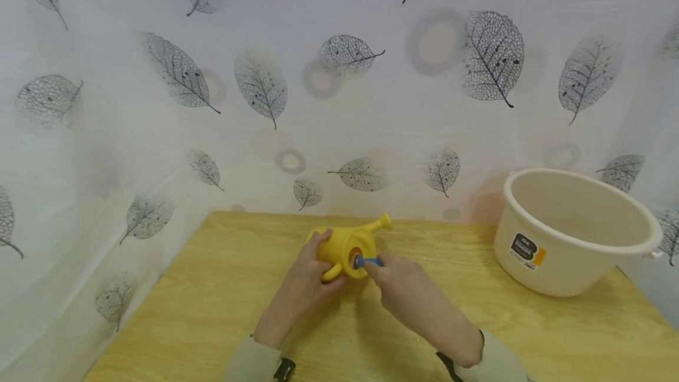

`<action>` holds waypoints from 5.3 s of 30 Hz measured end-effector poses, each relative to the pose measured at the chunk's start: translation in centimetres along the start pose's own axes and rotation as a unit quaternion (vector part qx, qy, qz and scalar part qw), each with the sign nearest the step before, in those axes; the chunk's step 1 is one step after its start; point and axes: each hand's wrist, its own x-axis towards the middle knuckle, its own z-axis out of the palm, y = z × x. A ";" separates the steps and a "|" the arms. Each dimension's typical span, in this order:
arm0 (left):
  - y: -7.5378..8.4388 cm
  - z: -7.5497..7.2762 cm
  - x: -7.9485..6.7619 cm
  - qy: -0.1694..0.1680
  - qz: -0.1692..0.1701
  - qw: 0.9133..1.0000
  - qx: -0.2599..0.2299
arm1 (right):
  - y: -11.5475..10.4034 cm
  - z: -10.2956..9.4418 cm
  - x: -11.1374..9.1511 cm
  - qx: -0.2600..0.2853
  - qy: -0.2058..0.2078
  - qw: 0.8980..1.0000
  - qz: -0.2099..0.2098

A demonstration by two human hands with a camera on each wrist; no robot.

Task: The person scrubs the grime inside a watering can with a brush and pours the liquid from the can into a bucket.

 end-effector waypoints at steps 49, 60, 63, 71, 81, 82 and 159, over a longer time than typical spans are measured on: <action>-0.1 0.2 0.1 0.013 0.024 0.999 0.019 | -0.4 1.4 -0.9 -0.093 0.042 0.995 -0.023; -0.1 0.2 0.2 0.010 0.024 1.000 0.010 | -0.1 2.0 -0.9 -0.099 0.080 0.992 -0.017; -0.1 0.3 0.2 0.017 0.032 0.999 0.015 | 0.1 2.3 -0.8 -0.093 0.083 0.992 -0.014; 0.0 0.4 0.1 0.021 0.033 0.999 0.016 | 0.5 2.9 -0.7 -0.044 0.063 0.997 -0.007; 0.3 0.1 0.1 0.003 0.012 1.000 0.007 | 0.7 2.4 -0.1 0.150 -0.006 0.988 0.044; 0.3 0.1 0.1 0.002 0.012 1.000 0.008 | 0.7 2.3 -0.1 0.175 -0.014 0.983 0.058; 0.1 0.1 -0.1 -0.001 0.004 1.000 -0.002 | 2.3 0.4 0.0 0.365 -0.062 0.907 0.200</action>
